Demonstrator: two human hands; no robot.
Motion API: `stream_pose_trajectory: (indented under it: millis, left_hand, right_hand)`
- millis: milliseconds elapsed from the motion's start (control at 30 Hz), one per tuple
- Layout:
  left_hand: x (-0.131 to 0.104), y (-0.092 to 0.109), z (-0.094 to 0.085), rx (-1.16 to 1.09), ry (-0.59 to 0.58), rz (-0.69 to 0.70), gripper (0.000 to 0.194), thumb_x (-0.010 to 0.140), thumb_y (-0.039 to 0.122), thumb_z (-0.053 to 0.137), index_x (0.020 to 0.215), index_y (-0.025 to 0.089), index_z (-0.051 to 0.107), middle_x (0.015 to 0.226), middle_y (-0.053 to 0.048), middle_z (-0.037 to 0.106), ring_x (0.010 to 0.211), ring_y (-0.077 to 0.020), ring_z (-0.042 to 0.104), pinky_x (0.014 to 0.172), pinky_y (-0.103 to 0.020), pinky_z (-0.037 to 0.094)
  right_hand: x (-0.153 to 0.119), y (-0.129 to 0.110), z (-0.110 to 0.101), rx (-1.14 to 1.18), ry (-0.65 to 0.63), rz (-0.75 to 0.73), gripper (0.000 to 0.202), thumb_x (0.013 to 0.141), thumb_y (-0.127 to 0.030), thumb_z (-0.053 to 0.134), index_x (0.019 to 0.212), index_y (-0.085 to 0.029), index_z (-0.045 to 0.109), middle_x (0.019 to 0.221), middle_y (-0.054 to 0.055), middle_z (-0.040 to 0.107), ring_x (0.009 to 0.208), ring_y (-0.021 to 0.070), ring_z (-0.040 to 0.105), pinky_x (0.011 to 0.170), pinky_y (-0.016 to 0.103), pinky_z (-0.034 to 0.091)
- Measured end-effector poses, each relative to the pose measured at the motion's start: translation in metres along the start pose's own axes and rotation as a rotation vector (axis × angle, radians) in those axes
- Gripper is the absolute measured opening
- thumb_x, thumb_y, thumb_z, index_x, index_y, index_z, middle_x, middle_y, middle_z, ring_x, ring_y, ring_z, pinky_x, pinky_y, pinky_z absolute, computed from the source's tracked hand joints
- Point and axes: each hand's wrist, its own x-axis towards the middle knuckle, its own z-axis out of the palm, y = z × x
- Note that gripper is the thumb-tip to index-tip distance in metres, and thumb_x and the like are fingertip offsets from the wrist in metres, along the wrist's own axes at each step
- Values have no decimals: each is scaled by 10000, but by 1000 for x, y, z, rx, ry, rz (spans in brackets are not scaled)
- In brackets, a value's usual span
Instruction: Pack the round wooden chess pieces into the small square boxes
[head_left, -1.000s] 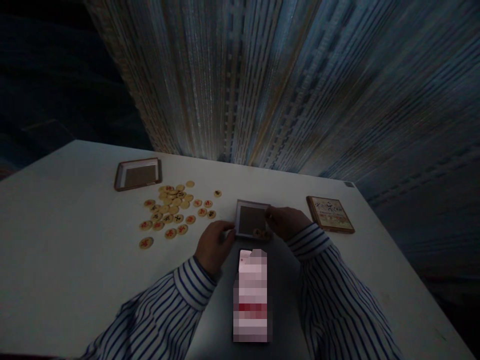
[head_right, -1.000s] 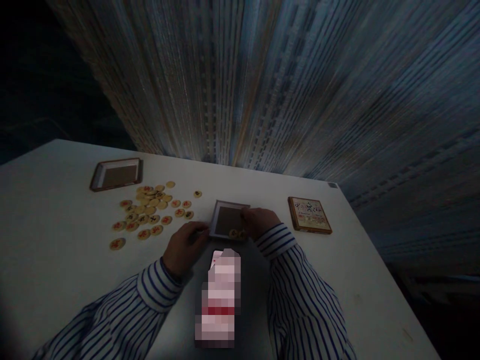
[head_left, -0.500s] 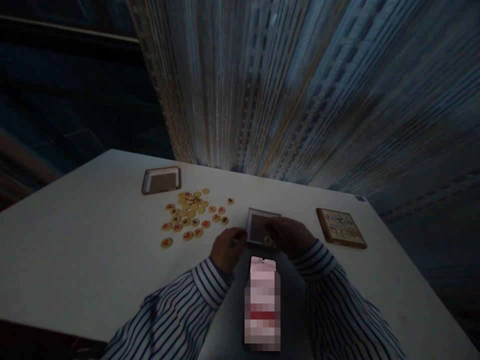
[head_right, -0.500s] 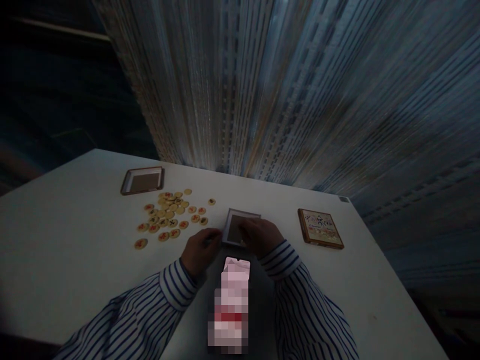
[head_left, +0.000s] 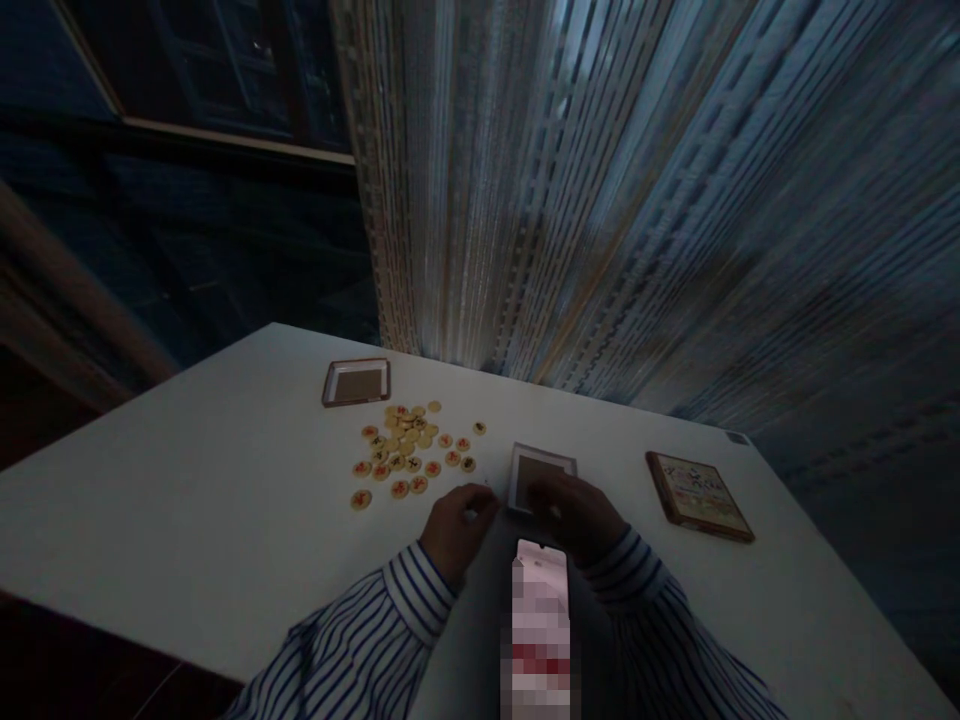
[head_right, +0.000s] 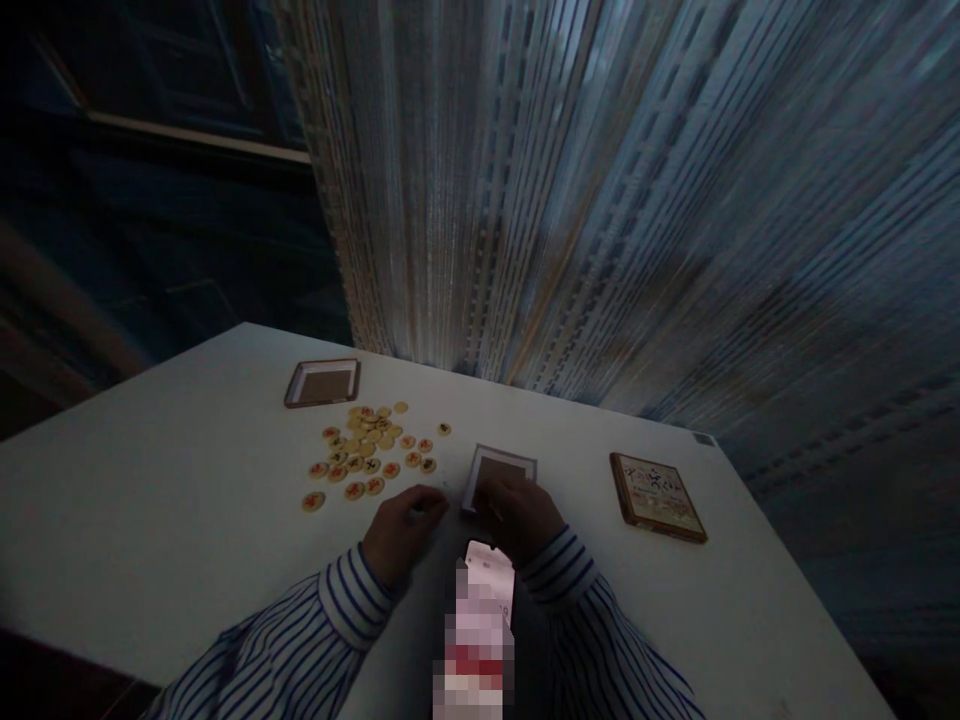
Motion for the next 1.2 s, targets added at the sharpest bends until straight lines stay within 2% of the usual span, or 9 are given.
stream_pose_trajectory:
  millis: [133,367,600,800,900,1033,1200]
  left_hand:
    - [-6,0,-11,-21,7,1,99,738,182,556,754,177,654,722,-27,685,678,-149,611,659,-263,479]
    - [-15,-11,-32,13,47,84,97,742,189,556,772,180,649,717,-28,672,677,-146,612,661,-275,494]
    - [-14,-31,-58,133,171,172,90,757,217,551,742,184,633,750,-38,668,741,-167,612,708,-321,499]
    - [-12,-50,-83,301,252,210,155,800,263,506,774,186,638,772,-47,684,771,-182,616,756,-360,493]
    - [-9,-59,-96,457,289,163,191,790,289,508,823,173,657,820,-71,687,808,-221,605,772,-403,481]
    - [-3,-68,-109,614,221,111,236,796,286,489,863,157,675,892,-90,681,848,-254,589,765,-410,472]
    - [3,-72,-114,746,198,55,272,807,316,474,877,167,691,964,-111,656,897,-276,567,764,-409,466]
  right_hand:
    - [1,-4,3,-9,11,-11,80,765,-161,520,715,-182,579,657,20,613,605,133,557,538,216,347]
    - [8,-10,8,25,11,-55,73,775,-193,537,727,-186,591,672,25,612,619,135,548,557,228,354]
    - [18,-12,14,48,55,-168,42,756,-181,546,740,-193,583,726,30,629,691,159,556,634,271,369]
    - [24,-22,16,58,95,-193,39,752,-165,542,757,-188,573,808,30,657,746,169,582,687,293,377]
    - [28,-25,18,35,85,-207,37,749,-175,550,760,-191,581,833,37,665,753,177,591,684,298,382]
    - [31,-27,19,11,70,-225,53,763,-201,543,780,-196,593,874,53,666,761,176,596,689,303,395]
    - [34,-30,20,-3,60,-231,48,753,-198,559,785,-197,594,909,54,666,788,176,605,701,306,403]
